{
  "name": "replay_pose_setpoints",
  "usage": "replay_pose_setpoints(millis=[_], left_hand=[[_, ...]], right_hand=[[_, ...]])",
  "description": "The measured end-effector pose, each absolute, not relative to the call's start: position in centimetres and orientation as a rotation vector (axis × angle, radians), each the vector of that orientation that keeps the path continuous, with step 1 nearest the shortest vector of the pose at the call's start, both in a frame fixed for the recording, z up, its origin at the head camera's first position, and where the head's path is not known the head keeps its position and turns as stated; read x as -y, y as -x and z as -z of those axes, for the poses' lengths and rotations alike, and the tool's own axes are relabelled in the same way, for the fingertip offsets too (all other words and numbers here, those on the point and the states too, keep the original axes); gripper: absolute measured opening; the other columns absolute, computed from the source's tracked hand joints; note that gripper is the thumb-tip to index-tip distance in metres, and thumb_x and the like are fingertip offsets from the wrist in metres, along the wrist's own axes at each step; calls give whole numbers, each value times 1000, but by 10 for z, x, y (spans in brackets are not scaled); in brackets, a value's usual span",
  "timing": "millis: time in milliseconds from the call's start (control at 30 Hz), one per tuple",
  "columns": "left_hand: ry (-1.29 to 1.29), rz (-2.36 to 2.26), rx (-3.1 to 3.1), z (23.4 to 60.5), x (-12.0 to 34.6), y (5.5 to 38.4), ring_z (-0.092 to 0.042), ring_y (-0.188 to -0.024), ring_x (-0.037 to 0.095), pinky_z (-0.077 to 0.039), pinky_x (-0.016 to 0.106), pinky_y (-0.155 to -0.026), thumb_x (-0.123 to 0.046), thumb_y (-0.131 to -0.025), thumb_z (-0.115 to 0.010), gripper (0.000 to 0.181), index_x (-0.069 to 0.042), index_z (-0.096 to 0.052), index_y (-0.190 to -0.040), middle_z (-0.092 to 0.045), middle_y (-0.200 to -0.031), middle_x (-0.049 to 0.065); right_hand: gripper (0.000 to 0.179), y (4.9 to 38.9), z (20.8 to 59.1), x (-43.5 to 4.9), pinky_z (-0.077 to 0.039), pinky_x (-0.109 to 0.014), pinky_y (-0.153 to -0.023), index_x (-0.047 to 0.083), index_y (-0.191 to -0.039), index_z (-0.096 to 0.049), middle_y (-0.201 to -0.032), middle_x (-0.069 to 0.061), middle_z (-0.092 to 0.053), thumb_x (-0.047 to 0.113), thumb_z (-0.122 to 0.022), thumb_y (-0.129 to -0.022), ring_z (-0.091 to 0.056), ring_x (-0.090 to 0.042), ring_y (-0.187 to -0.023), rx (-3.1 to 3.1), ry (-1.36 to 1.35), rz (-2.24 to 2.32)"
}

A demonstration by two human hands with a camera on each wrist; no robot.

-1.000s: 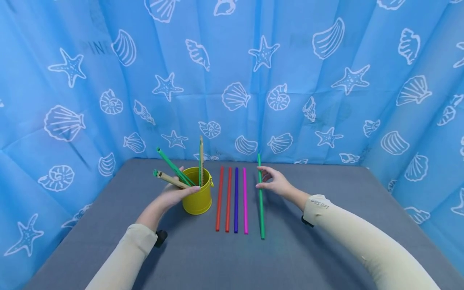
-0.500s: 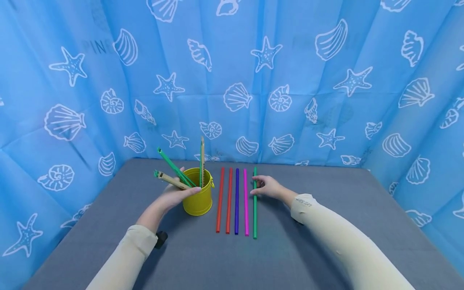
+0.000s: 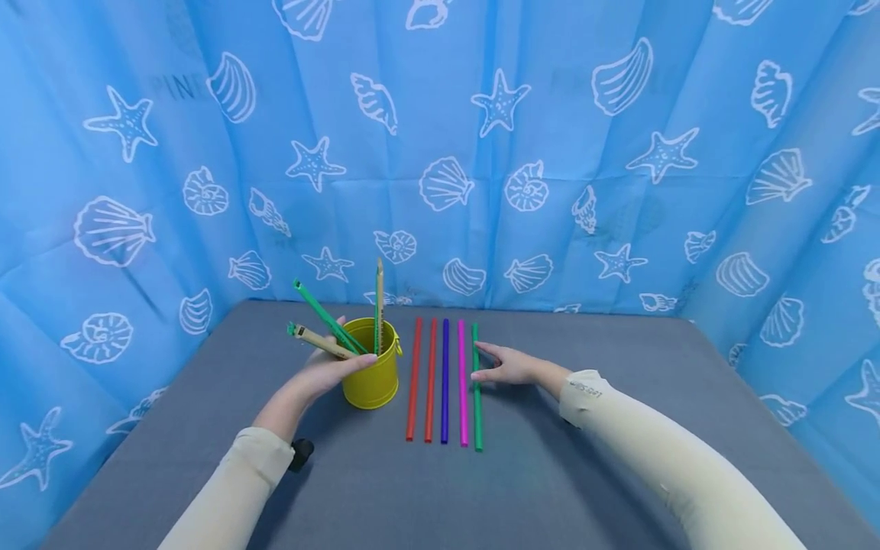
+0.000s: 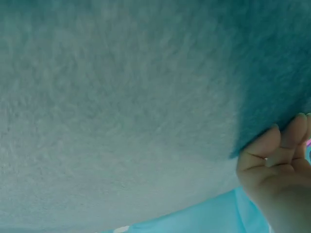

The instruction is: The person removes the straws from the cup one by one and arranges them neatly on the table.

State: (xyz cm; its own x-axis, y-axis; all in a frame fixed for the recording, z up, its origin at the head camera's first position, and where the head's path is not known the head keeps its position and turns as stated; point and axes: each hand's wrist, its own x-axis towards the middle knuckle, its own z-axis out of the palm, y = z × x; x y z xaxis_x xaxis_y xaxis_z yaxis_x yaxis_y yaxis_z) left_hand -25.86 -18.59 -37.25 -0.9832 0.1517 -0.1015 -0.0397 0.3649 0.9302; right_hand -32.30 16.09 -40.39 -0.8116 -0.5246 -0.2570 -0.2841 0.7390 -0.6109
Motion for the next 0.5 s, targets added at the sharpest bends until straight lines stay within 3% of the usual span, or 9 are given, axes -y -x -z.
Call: replay_pose_setpoints(millis=[67, 200, 500], left_hand=[[-107, -1678, -2455, 372, 187, 259, -21, -142, 39, -21, 57, -112, -29, -90, -70, 101, -7, 3, -156, -21, -155, 27], [-99, -1659, -2469, 372, 187, 259, -21, -142, 40, -20, 57, -112, -31, -90, -71, 102, -6, 2, -156, -21, -154, 27], [-52, -1646, -2459, 371, 184, 258, -17, -143, 40, -18, 58, -113, -31, -91, -69, 101, -9, 4, -156, -17, -156, 27]], right_hand=[[86, 321, 404, -160, -36, -53, -104, 2, -154, -19, -151, -29, -29, 41, -65, -92, -39, -41, -132, -2510, 653, 758], [89, 321, 407, -158, -28, -54, -110, 1, -154, -21, -152, -30, -27, 38, -70, -89, -27, -43, -139, -2542, 672, 695], [87, 325, 406, -159, -27, -52, -112, 0, -153, -23, -152, -29, -28, 31, -73, -88, -26, -43, -140, -2545, 609, 702]])
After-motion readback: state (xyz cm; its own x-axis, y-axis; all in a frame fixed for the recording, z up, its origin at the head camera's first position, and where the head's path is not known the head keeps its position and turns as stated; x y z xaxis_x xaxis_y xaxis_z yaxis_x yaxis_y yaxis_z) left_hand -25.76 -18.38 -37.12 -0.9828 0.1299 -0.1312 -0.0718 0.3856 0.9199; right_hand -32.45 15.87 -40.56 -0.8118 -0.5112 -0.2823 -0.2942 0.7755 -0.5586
